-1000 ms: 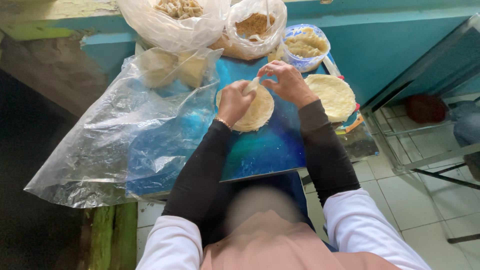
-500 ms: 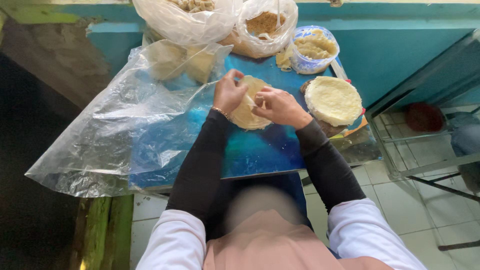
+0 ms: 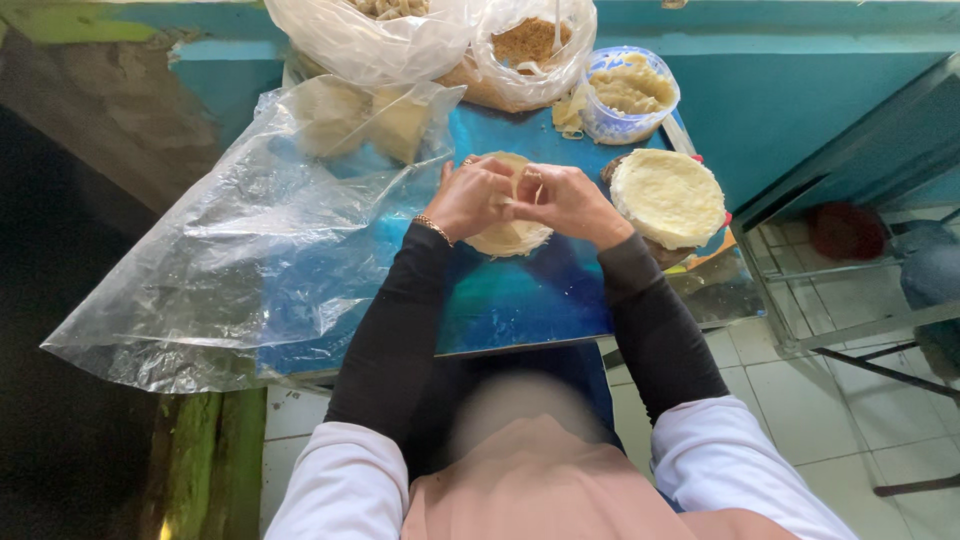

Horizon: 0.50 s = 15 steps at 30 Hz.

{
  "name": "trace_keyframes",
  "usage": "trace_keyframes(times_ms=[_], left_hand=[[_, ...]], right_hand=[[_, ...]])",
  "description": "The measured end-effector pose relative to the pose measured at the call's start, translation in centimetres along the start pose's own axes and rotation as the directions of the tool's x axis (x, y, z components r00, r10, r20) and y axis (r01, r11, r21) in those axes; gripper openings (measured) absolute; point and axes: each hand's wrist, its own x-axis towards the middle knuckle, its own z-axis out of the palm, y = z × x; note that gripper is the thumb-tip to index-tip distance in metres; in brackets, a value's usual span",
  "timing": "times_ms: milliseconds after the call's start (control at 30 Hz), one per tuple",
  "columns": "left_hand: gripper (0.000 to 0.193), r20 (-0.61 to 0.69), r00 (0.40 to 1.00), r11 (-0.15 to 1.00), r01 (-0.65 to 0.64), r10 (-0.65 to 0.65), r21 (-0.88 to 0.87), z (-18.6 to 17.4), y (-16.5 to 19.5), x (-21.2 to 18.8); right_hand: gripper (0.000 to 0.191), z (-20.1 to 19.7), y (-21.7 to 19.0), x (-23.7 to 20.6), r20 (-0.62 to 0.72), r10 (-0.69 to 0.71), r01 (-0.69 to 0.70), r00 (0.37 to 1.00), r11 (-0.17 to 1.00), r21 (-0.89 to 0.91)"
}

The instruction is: The person stretches thin pieces of dough by hand and lays them over round dough bases on a blue metal table, building up layers on each base, then cuts the stacked dough into pieces with a knife.

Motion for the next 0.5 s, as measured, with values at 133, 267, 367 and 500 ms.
trace_keyframes(times_ms=[133,267,367,500], left_hand=[[0.019,0.058,0.993,0.992,0.106,-0.102,-0.062,-0.5,0.1,0.1],[0.016,0.019,1.000,0.998,0.018,-0.017,-0.066,-1.2,0.3,0.0],[0.018,0.004,0.999,0.998,-0.041,0.041,-0.050,-1.1,0.4,-0.1],[0.016,-0.014,0.998,0.998,-0.064,0.064,-0.003,-0.2,0.7,0.2]], right_hand=[[0.035,-0.4,-0.7,-0.4,0.089,-0.048,0.068,0.995,0.970,-0.234],[0.025,-0.4,-0.4,-0.3,0.050,-0.109,0.118,0.993,0.968,-0.222],[0.026,-0.5,0.2,-0.1,0.063,-0.117,0.128,0.991,0.970,-0.206],[0.027,-1.0,0.4,-0.2,0.031,-0.011,0.015,0.999,0.989,-0.146]])
